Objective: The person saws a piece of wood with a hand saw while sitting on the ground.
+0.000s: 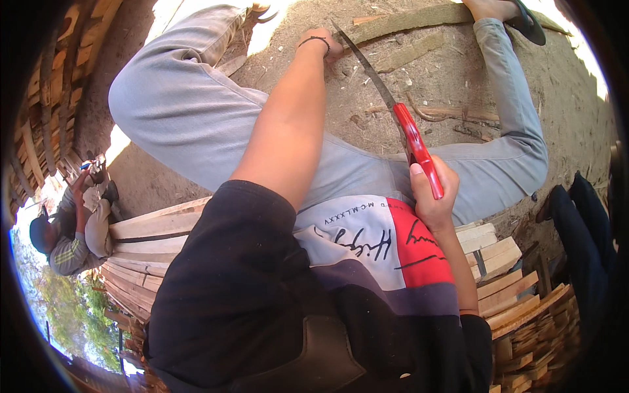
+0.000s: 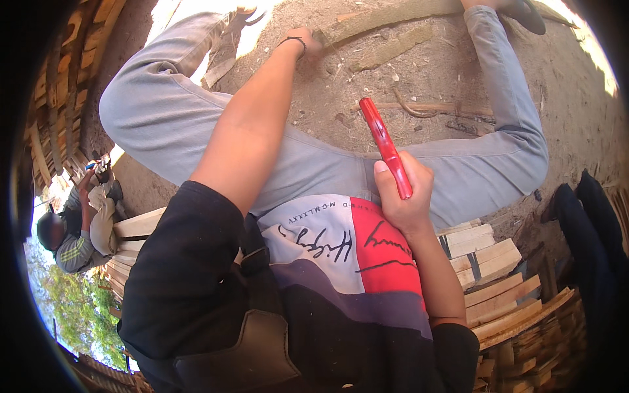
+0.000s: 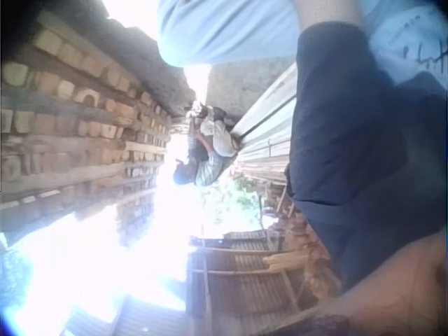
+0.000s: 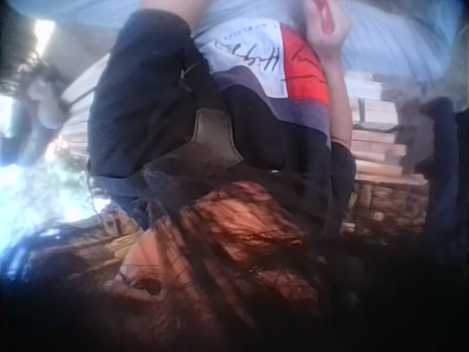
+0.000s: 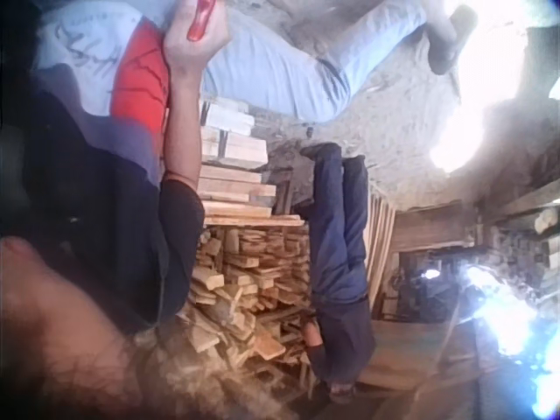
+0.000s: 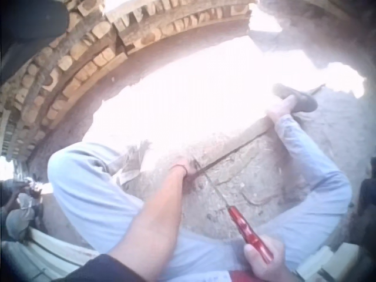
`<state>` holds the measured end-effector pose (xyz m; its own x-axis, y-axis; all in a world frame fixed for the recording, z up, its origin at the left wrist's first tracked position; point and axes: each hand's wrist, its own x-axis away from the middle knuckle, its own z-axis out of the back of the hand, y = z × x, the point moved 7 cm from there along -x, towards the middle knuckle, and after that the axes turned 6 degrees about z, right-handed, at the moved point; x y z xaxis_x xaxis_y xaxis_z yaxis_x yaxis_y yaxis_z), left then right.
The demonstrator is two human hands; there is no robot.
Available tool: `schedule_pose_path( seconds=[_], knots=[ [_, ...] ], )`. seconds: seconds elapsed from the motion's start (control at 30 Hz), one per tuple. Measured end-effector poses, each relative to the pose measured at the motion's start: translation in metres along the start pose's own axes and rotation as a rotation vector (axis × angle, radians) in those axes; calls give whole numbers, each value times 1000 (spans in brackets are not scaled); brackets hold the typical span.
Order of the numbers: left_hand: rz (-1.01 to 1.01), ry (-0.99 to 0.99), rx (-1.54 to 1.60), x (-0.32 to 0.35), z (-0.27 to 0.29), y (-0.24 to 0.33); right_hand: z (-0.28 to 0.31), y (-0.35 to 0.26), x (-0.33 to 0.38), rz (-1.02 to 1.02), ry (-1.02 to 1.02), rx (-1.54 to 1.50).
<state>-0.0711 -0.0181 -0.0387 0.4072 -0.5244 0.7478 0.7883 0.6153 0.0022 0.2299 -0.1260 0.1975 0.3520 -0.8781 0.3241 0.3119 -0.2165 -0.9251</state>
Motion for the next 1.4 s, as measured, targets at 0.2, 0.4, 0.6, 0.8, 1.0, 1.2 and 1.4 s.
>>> schedule_pose_path(
  seconds=[0.2, 0.4, 0.6, 0.8, 1.0, 1.2, 1.4],
  knots=[
    [-35, 75, 42, 8, 5, 5, -28, 9, -43, 66, 38, -26],
    [11, 169, 2, 13, 7, -2, 5, 11, -3, 6, 9, -35],
    [-39, 42, 48, 1, -3, 0, -30, 7, -51, 120, -4, 44],
    [-31, -14, -26, 12, -2, -2, -13, 15, -21, -36, 13, -88],
    [-26, -7, 70, 12, 3, 2, -28, 11, -46, 116, 15, 2],
    [-12, 7, 51, -2, -1, -4, -24, 20, -39, -29, 37, -134],
    [18, 29, 65, -2, 1, -4, -16, 16, -22, 19, 25, -103]
  ],
)
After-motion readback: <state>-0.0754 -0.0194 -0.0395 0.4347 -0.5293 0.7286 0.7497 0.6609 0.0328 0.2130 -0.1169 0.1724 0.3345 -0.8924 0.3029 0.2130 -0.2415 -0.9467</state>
